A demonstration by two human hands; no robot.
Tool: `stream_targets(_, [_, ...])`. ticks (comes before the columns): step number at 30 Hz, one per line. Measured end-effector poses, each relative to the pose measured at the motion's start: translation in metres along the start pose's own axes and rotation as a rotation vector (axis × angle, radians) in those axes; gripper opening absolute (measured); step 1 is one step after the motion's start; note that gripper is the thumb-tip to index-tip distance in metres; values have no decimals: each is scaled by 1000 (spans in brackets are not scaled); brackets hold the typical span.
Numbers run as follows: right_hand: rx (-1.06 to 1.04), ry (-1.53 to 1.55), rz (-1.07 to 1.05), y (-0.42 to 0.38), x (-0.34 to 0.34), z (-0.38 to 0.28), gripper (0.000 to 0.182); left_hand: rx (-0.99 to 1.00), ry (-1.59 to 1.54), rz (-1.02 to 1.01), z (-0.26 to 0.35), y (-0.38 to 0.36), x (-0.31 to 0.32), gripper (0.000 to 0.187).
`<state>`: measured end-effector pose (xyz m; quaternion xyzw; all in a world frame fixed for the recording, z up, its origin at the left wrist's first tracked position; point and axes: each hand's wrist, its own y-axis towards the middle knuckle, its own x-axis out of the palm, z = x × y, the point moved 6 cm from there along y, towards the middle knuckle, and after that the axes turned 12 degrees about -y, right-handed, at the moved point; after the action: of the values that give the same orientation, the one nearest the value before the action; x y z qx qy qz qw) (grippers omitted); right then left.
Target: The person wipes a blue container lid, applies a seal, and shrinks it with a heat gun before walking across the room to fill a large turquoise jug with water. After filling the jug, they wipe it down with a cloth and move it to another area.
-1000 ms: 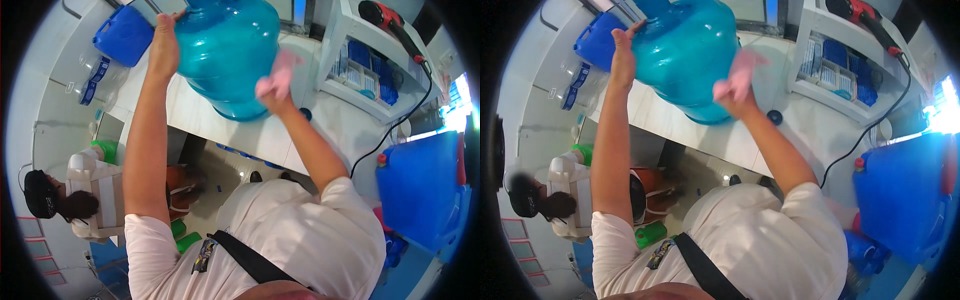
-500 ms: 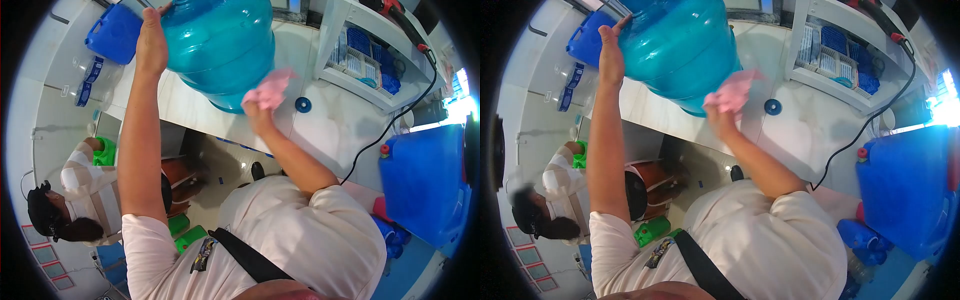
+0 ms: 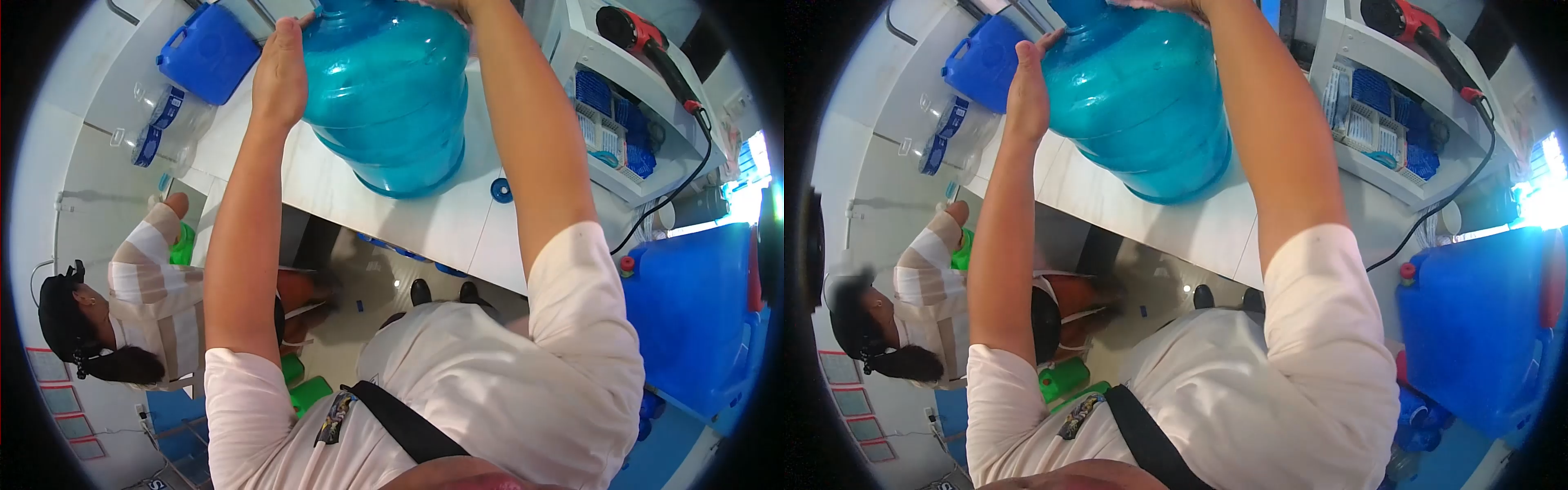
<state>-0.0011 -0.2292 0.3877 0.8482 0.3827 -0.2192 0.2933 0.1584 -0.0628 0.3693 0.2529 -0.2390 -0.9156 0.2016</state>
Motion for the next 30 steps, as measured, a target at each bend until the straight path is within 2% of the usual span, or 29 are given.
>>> stream_targets(2, [323,550,5,5,5,31,40,32,14,-3,3,4,1,93])
stream_targets(3, [167,700,-105,40,9,86,59,47,26,21,2,4,-1,83])
stream_targets(4, [156,691,-96,24,15,101,59,56,37,45,2,3,-3,73])
stream_targets(6, [26,891,118,-18,26,114,58,42,14,54,5,1,-3,71])
stream_targets(8, [233,1008,318,-56,77,162,75,-46,-1,81,7,-2,-1,71])
stream_targets(9, [235,1079,275,-85,98,169,76,-43,-1,82,7,-3,-1,71])
stream_targets(10, [439,974,434,-116,122,202,77,-40,4,83,5,-2,-1,72])
stream_targets(11, [775,896,438,-146,161,246,69,-37,10,84,4,-1,-1,72])
stream_targets(12, [778,853,433,-172,172,222,61,-31,10,83,2,-1,-1,72])
stream_targets(14, [509,757,452,-210,202,163,41,11,36,71,1,-1,-1,73])
stream_targets(16, [117,413,542,-211,204,101,23,-7,24,48,1,1,0,80])
stream_targets(17, [-20,210,589,-205,185,55,20,-31,15,20,1,0,2,86])
stream_targets(19, [-303,-118,714,-195,140,-32,18,-34,22,17,1,-2,2,87])
stream_targets(21, [-322,-436,758,-172,105,-65,22,-26,31,21,3,0,-1,89])
stream_targets(22, [-329,-437,760,-162,91,-75,22,-28,35,1,4,0,-1,90])
stream_targets(24, [-261,-615,838,-150,72,-89,39,-30,37,-11,2,-1,-5,91])
stream_targets(25, [-269,-616,837,-147,74,-97,39,-74,-147,5,-1,1,-8,91])
stream_targets(26, [-212,-761,758,-137,86,-107,44,-118,-331,20,-1,1,-10,92])
stream_targets(27, [-154,-905,677,-126,96,-114,49,-114,-331,26,3,0,-18,92])
stream_targets(28, [-162,-907,678,-118,101,-120,49,-197,-546,120,7,-5,-32,87])
stream_targets(29, [-259,-1009,538,-105,115,-127,53,-281,-760,214,12,-12,-44,82])
stream_targets(30, [-354,-1106,396,-94,129,-132,57,-278,-758,218,20,-16,-50,82])
